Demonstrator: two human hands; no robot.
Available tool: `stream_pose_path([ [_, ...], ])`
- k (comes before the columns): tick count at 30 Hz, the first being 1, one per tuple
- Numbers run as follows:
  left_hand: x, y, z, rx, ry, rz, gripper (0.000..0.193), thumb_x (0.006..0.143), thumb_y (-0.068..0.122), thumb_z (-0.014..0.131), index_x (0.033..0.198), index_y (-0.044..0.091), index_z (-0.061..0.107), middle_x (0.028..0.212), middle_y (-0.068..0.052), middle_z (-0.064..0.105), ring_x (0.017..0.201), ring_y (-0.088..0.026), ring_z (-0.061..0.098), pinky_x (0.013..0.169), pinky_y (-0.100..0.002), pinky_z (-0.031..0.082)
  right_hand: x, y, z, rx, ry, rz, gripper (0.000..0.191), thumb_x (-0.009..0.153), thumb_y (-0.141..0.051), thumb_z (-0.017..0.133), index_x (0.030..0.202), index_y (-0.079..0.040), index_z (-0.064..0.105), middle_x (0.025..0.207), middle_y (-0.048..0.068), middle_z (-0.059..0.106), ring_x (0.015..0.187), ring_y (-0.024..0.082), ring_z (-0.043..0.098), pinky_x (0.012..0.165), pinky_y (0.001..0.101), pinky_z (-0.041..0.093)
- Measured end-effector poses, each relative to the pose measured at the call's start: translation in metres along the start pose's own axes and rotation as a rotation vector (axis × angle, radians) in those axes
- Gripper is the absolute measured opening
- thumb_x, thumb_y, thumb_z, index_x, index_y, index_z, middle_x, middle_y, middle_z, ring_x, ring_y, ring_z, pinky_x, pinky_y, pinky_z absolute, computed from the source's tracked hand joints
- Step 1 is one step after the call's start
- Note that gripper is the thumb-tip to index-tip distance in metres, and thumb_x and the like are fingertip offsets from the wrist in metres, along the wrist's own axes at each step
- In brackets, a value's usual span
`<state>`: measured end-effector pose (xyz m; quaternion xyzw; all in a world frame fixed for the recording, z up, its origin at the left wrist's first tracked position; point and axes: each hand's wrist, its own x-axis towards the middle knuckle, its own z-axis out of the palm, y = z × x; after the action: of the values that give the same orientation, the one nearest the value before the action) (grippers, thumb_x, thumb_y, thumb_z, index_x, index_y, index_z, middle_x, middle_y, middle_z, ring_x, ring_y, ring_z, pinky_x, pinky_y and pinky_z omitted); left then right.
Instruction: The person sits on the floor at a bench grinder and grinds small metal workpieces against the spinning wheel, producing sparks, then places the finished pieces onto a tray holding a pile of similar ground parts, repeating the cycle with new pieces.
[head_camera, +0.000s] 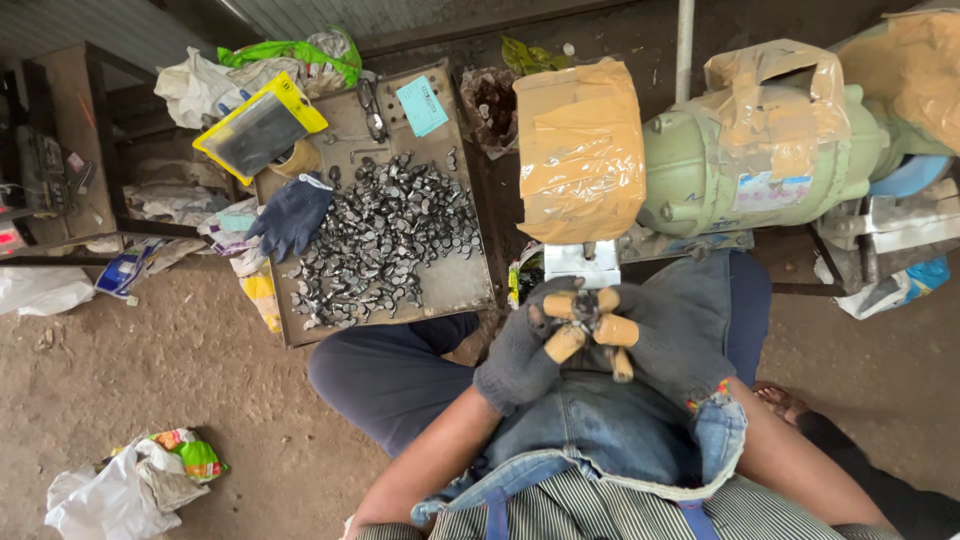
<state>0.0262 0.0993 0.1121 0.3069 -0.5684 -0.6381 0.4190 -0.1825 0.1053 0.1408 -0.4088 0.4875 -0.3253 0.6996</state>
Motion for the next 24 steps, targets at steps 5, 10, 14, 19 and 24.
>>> stream_pose_path([
  [5, 0.036, -0.002, -0.014, 0.884, 0.194, 0.284, 0.032, 0.091, 0.022, 0.073, 0.119, 0.007, 0.066, 0.125, -0.02, 0.062, 0.12, -0.042, 0.058, 0.105, -0.053, 0.047, 0.014, 0.0, -0.009, -0.927, 0.35, -0.482, 0.029, 0.089, -0.024, 0.074, 0.108, -0.002, 0.07, 0.095, 0.016, 0.068, 0.09, 0.033, 0.066, 0.076, 0.0427, 0.05],
  [10, 0.075, -0.015, -0.034, 0.968, 0.103, 0.184, 0.044, 0.086, 0.029, 0.077, 0.121, 0.004, 0.068, 0.118, -0.02, 0.064, 0.113, -0.044, 0.059, 0.096, -0.054, 0.047, 0.039, 0.004, -0.015, -0.94, 0.418, -0.504, 0.029, 0.089, -0.026, 0.075, 0.107, -0.003, 0.072, 0.096, 0.017, 0.067, 0.09, 0.036, 0.066, 0.076, 0.0452, 0.051],
  [14, 0.099, -0.026, -0.053, 0.924, -0.105, 0.208, 0.026, 0.085, 0.023, 0.074, 0.109, 0.011, 0.075, 0.11, -0.012, 0.073, 0.104, -0.037, 0.067, 0.093, -0.048, 0.053, 0.051, 0.009, -0.024, -0.963, 0.4, -0.546, 0.032, 0.083, -0.028, 0.08, 0.102, -0.004, 0.072, 0.094, 0.016, 0.069, 0.091, 0.036, 0.066, 0.076, 0.0456, 0.051],
  [19, 0.1, -0.039, -0.061, 0.985, -0.211, 0.224, 0.03, 0.077, 0.005, 0.062, 0.102, 0.012, 0.076, 0.107, -0.014, 0.073, 0.102, -0.037, 0.068, 0.094, -0.049, 0.053, 0.061, 0.009, -0.033, -0.981, 0.357, -0.573, 0.028, 0.084, -0.025, 0.079, 0.106, -0.008, 0.075, 0.094, 0.014, 0.07, 0.091, 0.035, 0.067, 0.075, 0.0454, 0.051],
  [24, 0.088, -0.049, -0.058, 1.079, -0.104, 0.221, 0.031, 0.081, 0.013, 0.068, 0.111, 0.006, 0.07, 0.112, -0.018, 0.067, 0.109, -0.041, 0.062, 0.098, -0.053, 0.048, 0.064, 0.002, -0.031, -1.043, 0.38, -0.611, 0.028, 0.086, -0.02, 0.073, 0.111, -0.007, 0.073, 0.102, 0.014, 0.071, 0.093, 0.035, 0.068, 0.076, 0.0449, 0.051],
])
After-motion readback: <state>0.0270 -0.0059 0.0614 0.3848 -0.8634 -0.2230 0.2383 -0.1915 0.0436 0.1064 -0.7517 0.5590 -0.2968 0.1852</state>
